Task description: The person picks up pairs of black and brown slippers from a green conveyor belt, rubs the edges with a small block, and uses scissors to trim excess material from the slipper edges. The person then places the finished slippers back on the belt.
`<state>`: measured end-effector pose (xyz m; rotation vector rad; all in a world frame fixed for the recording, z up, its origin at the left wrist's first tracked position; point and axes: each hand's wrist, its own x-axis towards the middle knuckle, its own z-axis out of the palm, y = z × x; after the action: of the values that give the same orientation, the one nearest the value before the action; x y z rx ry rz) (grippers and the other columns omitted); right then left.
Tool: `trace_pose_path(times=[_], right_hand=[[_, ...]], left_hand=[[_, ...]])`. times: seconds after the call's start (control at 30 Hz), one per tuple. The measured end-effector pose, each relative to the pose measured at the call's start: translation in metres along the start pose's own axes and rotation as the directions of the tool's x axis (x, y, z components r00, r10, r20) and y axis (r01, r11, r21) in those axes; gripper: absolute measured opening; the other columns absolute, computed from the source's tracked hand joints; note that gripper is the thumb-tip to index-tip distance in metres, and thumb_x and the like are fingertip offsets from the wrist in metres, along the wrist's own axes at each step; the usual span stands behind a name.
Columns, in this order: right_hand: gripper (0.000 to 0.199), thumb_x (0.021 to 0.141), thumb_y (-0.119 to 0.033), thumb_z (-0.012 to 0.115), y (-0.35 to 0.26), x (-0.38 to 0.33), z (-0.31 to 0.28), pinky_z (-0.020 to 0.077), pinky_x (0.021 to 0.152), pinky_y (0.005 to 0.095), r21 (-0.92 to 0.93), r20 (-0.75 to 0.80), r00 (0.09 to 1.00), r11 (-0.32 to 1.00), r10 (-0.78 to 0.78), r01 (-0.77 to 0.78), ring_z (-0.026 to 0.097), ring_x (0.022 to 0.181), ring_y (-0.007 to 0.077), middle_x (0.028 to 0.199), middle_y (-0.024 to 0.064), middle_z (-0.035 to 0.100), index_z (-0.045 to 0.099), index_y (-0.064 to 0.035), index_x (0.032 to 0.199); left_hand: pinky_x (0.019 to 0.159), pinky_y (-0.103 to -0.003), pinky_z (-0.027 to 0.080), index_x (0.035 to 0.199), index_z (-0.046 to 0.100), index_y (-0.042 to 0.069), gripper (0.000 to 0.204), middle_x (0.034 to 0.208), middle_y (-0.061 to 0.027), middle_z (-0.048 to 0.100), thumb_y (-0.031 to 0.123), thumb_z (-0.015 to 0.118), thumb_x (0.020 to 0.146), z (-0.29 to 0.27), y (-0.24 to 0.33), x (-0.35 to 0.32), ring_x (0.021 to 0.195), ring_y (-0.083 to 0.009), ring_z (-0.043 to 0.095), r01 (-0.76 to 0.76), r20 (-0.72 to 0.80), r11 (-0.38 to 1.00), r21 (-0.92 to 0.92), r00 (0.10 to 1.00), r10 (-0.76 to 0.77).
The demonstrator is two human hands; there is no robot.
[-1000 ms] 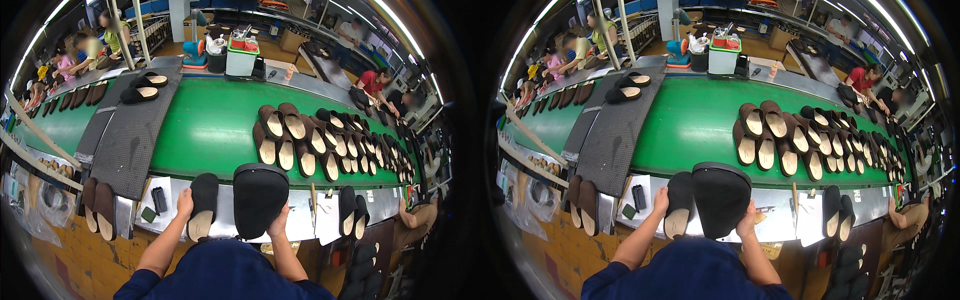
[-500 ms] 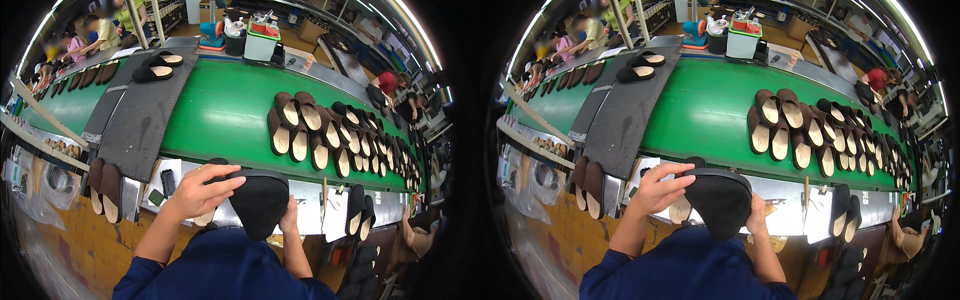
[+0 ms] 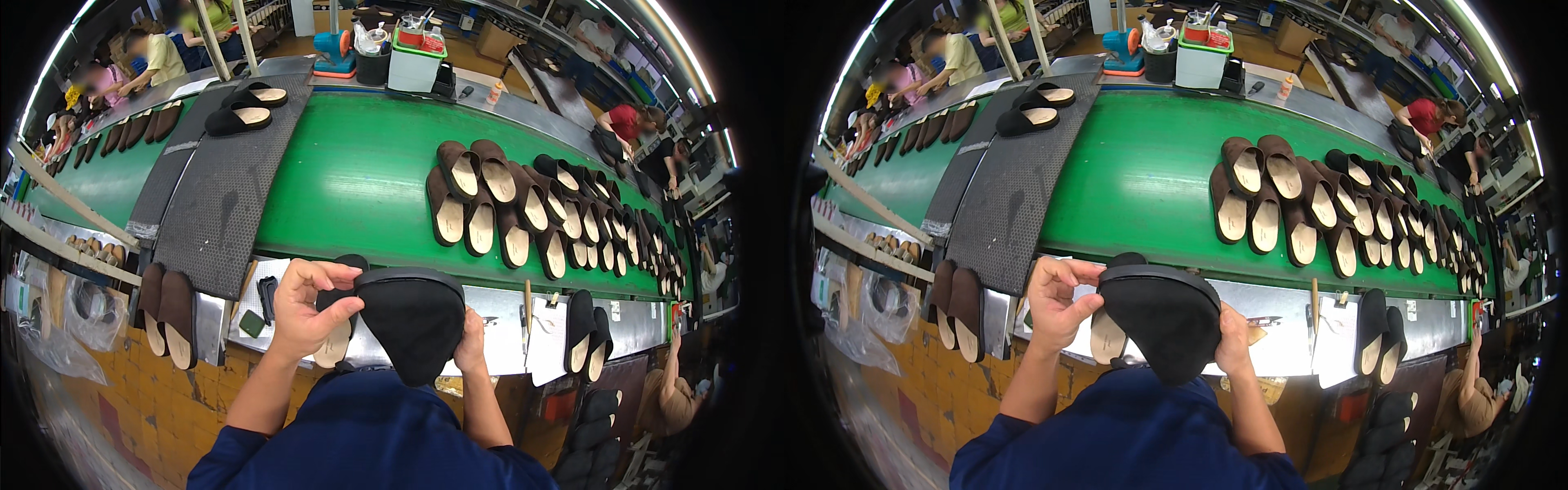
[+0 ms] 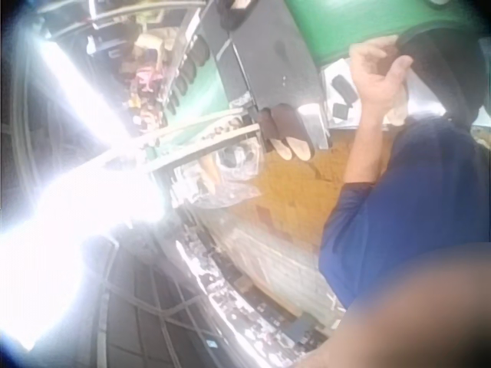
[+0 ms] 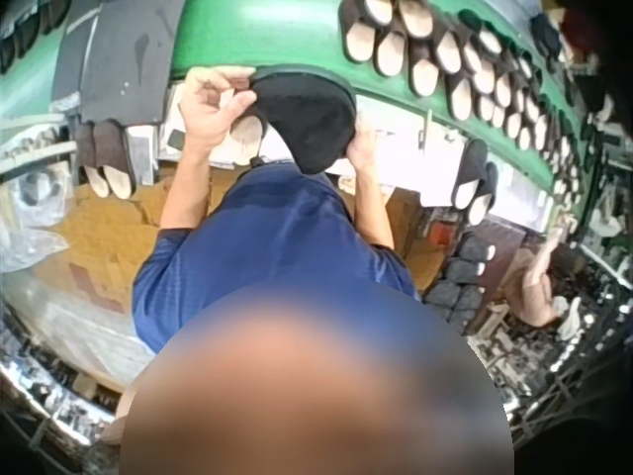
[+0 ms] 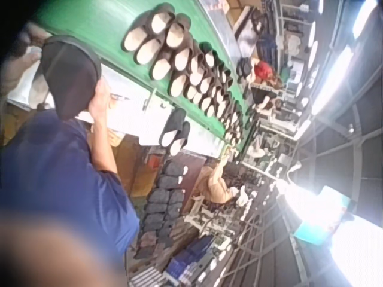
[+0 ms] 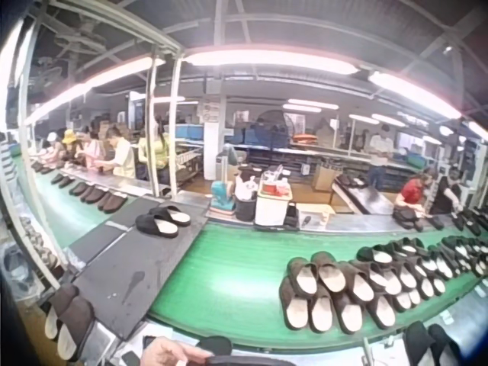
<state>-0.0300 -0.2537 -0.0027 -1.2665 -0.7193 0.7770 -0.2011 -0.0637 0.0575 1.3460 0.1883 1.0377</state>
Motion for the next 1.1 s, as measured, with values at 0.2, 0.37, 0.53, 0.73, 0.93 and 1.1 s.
trace_pose_path(times=[0.2,0.37,0.53,0.73,0.93,1.1], right_hand=[[0.066,0.099,-0.049,0.035,0.011,-0.005,-0.003,0.0452,0.088,0.0288,0.104,0.021,0.995,0.99,0.098,-0.1,0.059,0.099,0.0176,0.111,0.0139,0.064,0.056,0.0097,0.119],[0.06,0.102,-0.044,0.031,0.006,-0.004,-0.002,0.0457,0.087,0.0277,0.103,0.015,0.99,0.985,0.138,-0.139,0.06,0.097,0.0163,0.108,0.0131,0.065,0.058,0.008,0.117],[0.06,0.102,-0.044,0.031,0.002,-0.004,-0.01,0.0463,0.088,0.028,0.097,0.058,0.963,0.958,0.264,-0.269,0.061,0.099,0.0164,0.108,0.0131,0.066,0.059,0.0069,0.117],[0.058,0.102,-0.045,0.033,-0.013,-0.002,-0.001,0.0451,0.095,0.0296,0.338,0.009,0.926,0.87,0.378,-0.359,0.06,0.107,0.0182,0.119,0.0128,0.062,0.055,0.0031,0.125],[0.058,0.102,-0.046,0.034,-0.005,-0.001,-0.008,0.0419,0.1,0.0305,0.529,0.025,0.916,0.772,0.4,-0.351,0.055,0.117,0.0191,0.131,0.0108,0.055,0.048,-0.001,0.135],[0.059,0.101,-0.047,0.034,-0.013,-0.001,-0.007,0.0422,0.1,0.0304,0.467,0.04,0.918,0.804,0.396,-0.367,0.055,0.116,0.0191,0.131,0.0108,0.055,0.047,-0.0011,0.135]], left_hand=[[0.086,-0.031,0.051,0.112,0.055,0.0,0.018,0.095,-0.013,0.07,0.007,0.054,0.096,-0.006,-0.006,-0.005,0.094,-0.0191,0.065,0.135,-0.066,0.99,-0.044,0.988,-0.138],[0.089,-0.031,0.049,0.126,0.055,-0.001,0.032,0.109,-0.0128,0.066,0.012,0.053,0.097,0.017,0.007,-0.002,0.099,-0.0168,0.062,0.115,-0.071,0.992,-0.049,0.99,-0.118],[0.088,-0.024,0.044,0.12,0.06,-0.003,0.03,0.104,-0.0059,0.059,0.0,0.059,0.091,0.014,0.012,0.001,0.1,-0.0119,0.056,0.221,0.17,0.973,-0.067,0.964,-0.207],[0.091,-0.025,0.045,0.131,0.053,-0.002,0.042,0.119,-0.0104,0.058,-0.008,0.053,0.089,0.014,0.012,-0.005,0.104,-0.0128,0.057,0.245,0.216,0.967,0.066,0.943,-0.253],[0.081,-0.031,0.056,0.123,0.059,-0.001,0.042,0.117,-0.0187,0.063,-0.01,0.06,0.082,0.022,0.005,0.0,0.099,-0.0233,0.066,-0.019,0.152,0.886,0.463,0.987,-0.059],[0.075,-0.029,0.056,0.104,0.068,0.0,0.03,0.104,-0.0149,0.068,-0.006,0.071,0.076,0.027,0.013,0.005,0.089,-0.0211,0.068,-0.217,0.187,0.774,0.595,0.974,0.129]])
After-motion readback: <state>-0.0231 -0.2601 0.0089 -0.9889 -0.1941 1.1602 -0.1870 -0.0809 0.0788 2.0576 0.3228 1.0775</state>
